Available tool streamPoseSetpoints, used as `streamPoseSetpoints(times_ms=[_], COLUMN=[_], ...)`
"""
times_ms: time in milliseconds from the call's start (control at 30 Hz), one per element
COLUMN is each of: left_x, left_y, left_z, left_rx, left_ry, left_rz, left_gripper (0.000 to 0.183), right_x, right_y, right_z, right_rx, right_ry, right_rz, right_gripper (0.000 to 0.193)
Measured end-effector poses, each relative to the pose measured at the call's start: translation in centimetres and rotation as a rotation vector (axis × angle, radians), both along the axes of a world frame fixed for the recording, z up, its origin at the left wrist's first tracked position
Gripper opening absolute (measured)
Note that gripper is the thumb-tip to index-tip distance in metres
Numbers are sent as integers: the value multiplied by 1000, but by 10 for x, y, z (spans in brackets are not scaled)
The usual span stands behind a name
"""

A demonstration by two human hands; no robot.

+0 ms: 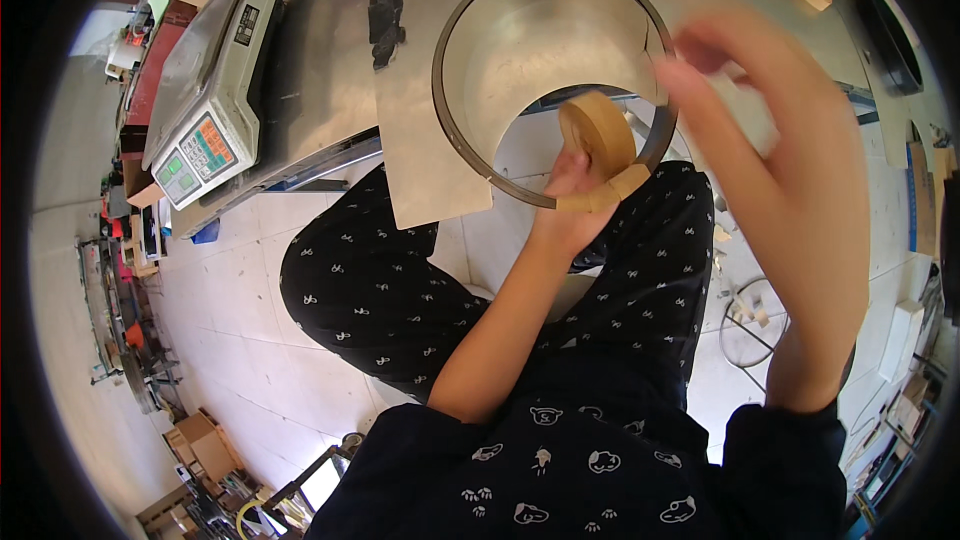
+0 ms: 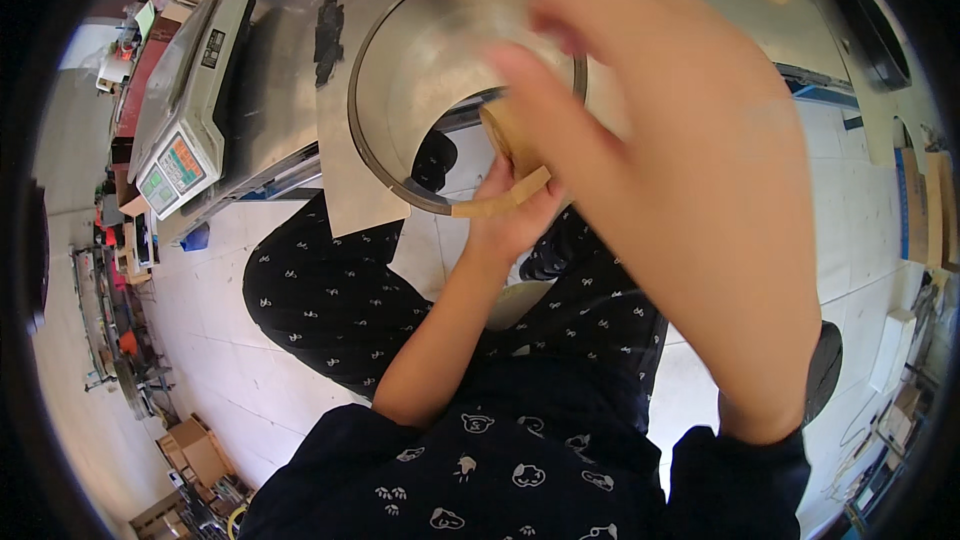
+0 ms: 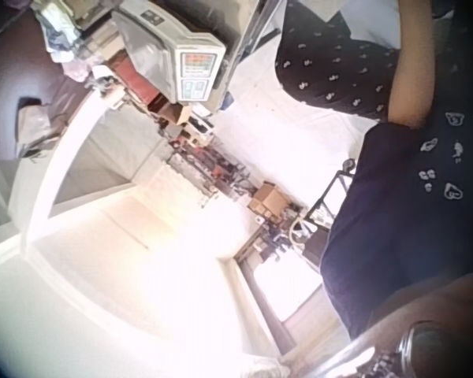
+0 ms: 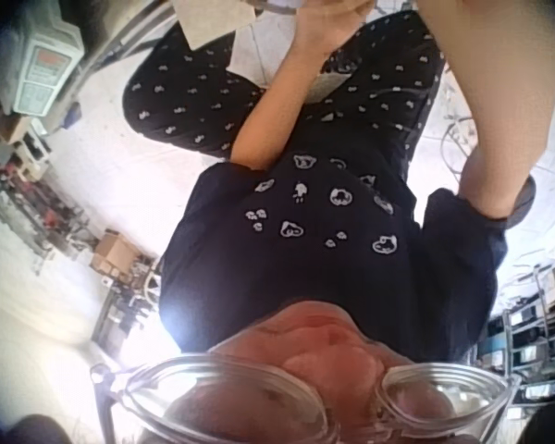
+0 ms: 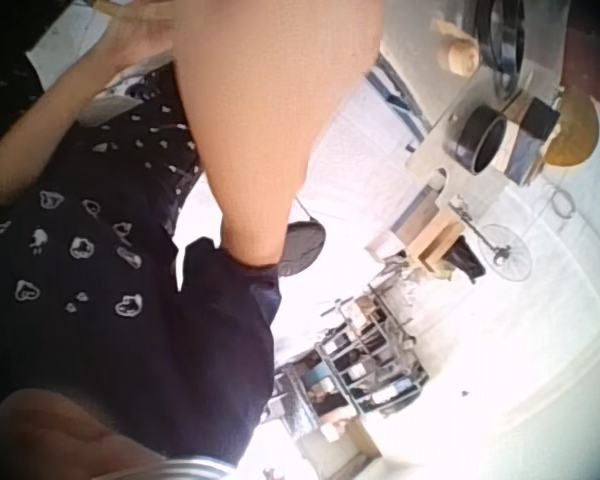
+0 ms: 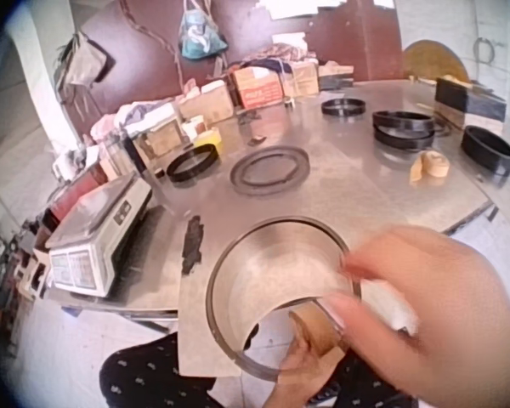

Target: Applying a strip of protective tape to the inner edge of a circular metal component after weighing it.

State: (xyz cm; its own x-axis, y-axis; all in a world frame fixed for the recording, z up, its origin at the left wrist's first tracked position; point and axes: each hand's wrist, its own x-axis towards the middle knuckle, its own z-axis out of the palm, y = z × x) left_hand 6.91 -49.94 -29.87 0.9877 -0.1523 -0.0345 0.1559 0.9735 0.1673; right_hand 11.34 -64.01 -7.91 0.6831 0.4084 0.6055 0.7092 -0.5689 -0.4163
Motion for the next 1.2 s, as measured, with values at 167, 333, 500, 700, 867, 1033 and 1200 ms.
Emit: streamPoseSetpoints(times_ms=[167,333,500,700,867,1033,1200], left_x=[-49,-79,-91,-80,6,48,59], left_y=[-28,-37,-13,96,120,120,118], left_z=[-30,-20,8,183,209,201,202], left_rx=[74,235,378,1335,2351,2499,2382], left_ry=[24,56,72,-11,-12,-169,-72], left_rz=[-53,-262,-431,-842,456,369,346], left_gripper=[39,55,67,26,42,45,33], right_x=[-61,-88,-98,-95,-100,-106,-110], right_y=[-44,-31,-34,-48,-46,-44,-42], right_z=[-58,-132,-148,-136,-134,-131,-126], right_rx=[103,152,403,304,283,232,176], right_ry=[513,623,636,454,420,264,212], right_rz=[-67,-114,-149,-24,10,-24,-33], right_gripper=[43,58,47,31,28,29,31])
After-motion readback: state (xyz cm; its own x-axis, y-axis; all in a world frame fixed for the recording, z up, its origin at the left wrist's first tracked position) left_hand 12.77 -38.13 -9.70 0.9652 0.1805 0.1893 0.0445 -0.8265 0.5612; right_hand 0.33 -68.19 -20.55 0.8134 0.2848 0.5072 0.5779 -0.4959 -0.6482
